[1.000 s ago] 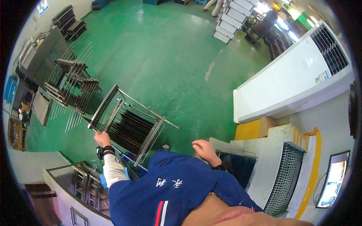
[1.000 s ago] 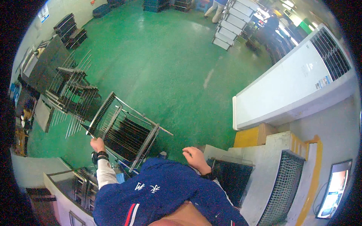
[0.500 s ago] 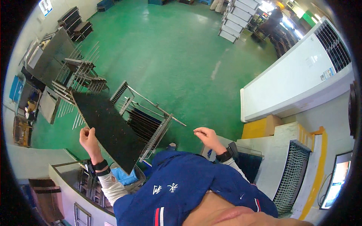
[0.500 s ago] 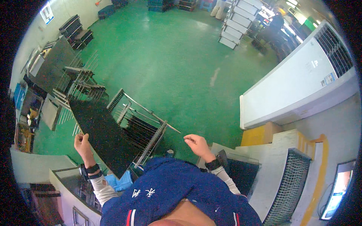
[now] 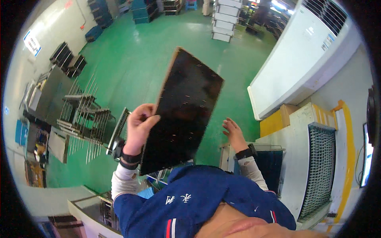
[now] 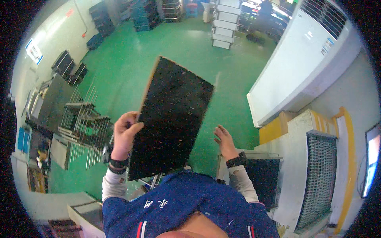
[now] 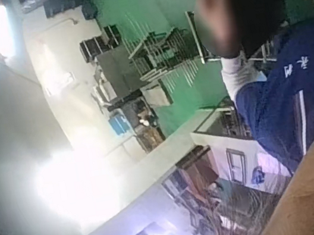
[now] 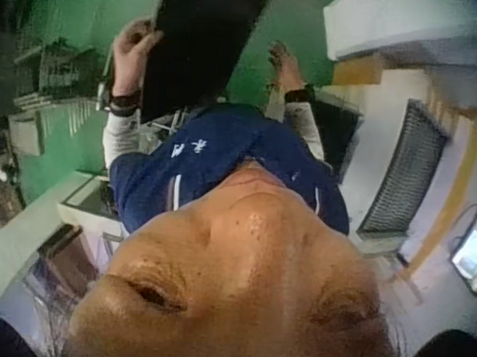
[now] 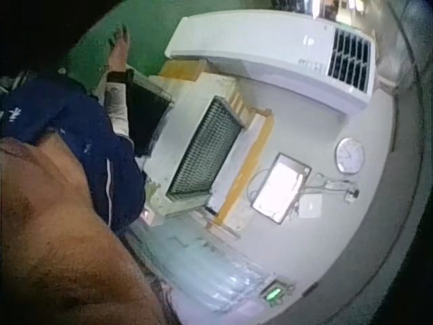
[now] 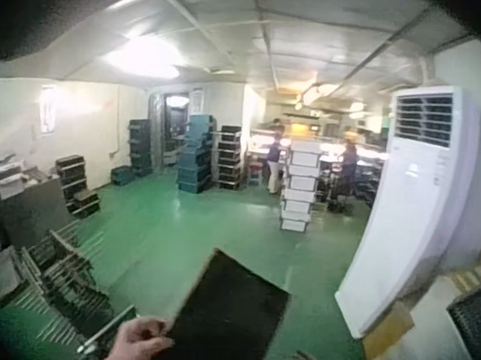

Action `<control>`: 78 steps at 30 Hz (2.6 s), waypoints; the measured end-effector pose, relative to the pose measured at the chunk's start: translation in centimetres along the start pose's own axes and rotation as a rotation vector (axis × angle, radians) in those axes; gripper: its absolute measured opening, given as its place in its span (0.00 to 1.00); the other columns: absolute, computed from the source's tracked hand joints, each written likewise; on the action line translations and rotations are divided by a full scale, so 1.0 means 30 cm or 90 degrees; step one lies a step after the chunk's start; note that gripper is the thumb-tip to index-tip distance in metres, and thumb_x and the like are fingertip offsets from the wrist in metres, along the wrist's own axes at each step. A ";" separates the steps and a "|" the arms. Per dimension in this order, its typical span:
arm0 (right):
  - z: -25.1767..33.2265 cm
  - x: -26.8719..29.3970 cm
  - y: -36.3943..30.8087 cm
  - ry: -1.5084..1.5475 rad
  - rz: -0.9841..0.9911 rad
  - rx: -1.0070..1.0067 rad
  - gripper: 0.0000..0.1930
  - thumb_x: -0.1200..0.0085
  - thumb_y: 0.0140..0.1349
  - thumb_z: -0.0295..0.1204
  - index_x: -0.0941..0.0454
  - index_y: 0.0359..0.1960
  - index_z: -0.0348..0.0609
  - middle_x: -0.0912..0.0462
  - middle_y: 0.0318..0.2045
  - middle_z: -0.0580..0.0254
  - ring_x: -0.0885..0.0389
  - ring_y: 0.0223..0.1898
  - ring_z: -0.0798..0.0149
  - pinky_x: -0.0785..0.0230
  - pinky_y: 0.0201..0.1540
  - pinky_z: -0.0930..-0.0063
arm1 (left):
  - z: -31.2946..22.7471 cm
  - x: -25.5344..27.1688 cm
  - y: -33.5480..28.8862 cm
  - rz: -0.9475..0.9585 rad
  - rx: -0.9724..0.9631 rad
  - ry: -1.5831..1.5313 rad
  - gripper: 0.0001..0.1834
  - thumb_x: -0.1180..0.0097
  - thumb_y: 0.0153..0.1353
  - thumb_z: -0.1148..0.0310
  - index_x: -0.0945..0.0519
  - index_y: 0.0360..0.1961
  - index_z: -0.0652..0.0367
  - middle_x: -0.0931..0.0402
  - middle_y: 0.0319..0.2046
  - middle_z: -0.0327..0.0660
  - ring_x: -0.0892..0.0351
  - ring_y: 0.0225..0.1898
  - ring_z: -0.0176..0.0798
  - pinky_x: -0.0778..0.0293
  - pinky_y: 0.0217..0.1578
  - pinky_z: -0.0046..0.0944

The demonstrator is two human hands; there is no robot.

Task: Moving metal racks and loading metal plates into an industrial processing machine.

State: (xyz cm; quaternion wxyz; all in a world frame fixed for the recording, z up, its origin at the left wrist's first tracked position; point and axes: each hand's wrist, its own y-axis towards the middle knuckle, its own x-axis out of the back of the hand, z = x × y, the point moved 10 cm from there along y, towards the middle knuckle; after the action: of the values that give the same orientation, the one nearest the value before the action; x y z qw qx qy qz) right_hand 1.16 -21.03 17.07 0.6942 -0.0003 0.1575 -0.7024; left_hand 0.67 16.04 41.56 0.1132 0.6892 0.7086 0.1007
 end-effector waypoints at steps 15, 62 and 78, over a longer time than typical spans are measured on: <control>0.062 0.791 -0.684 0.301 -0.339 0.254 0.24 0.68 0.72 0.47 0.31 0.56 0.43 0.24 0.51 0.59 0.29 0.55 0.58 0.44 0.63 0.61 | -0.207 -1.142 -0.057 0.726 -0.190 -0.169 0.16 0.41 0.51 0.83 0.38 0.22 0.59 0.25 0.36 0.41 0.29 0.39 0.33 0.34 0.39 0.32; 0.133 1.992 -1.672 -0.217 -0.997 0.240 0.22 0.51 0.64 0.26 0.36 0.58 0.28 0.28 0.52 0.46 0.27 0.53 0.55 0.30 0.55 0.69 | 0.987 -0.703 -0.367 0.186 0.449 0.004 0.09 0.44 0.60 0.70 0.24 0.37 0.65 0.21 0.33 0.42 0.22 0.33 0.34 0.26 0.37 0.32; 0.300 1.651 -1.388 0.356 -0.768 0.359 0.22 0.72 0.67 0.21 0.48 0.62 0.23 0.51 0.67 0.34 0.48 0.68 0.47 0.51 0.70 0.59 | 0.953 -0.672 -0.413 0.137 0.428 0.056 0.07 0.44 0.59 0.71 0.25 0.33 0.65 0.26 0.24 0.36 0.30 0.26 0.28 0.33 0.28 0.28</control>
State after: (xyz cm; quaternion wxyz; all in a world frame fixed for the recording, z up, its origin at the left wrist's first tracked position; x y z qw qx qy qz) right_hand -39.27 -71.90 24.04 0.0929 0.2720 0.1144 -0.9509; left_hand -2.09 -4.84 11.01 -0.1615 0.7535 0.6298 -0.0970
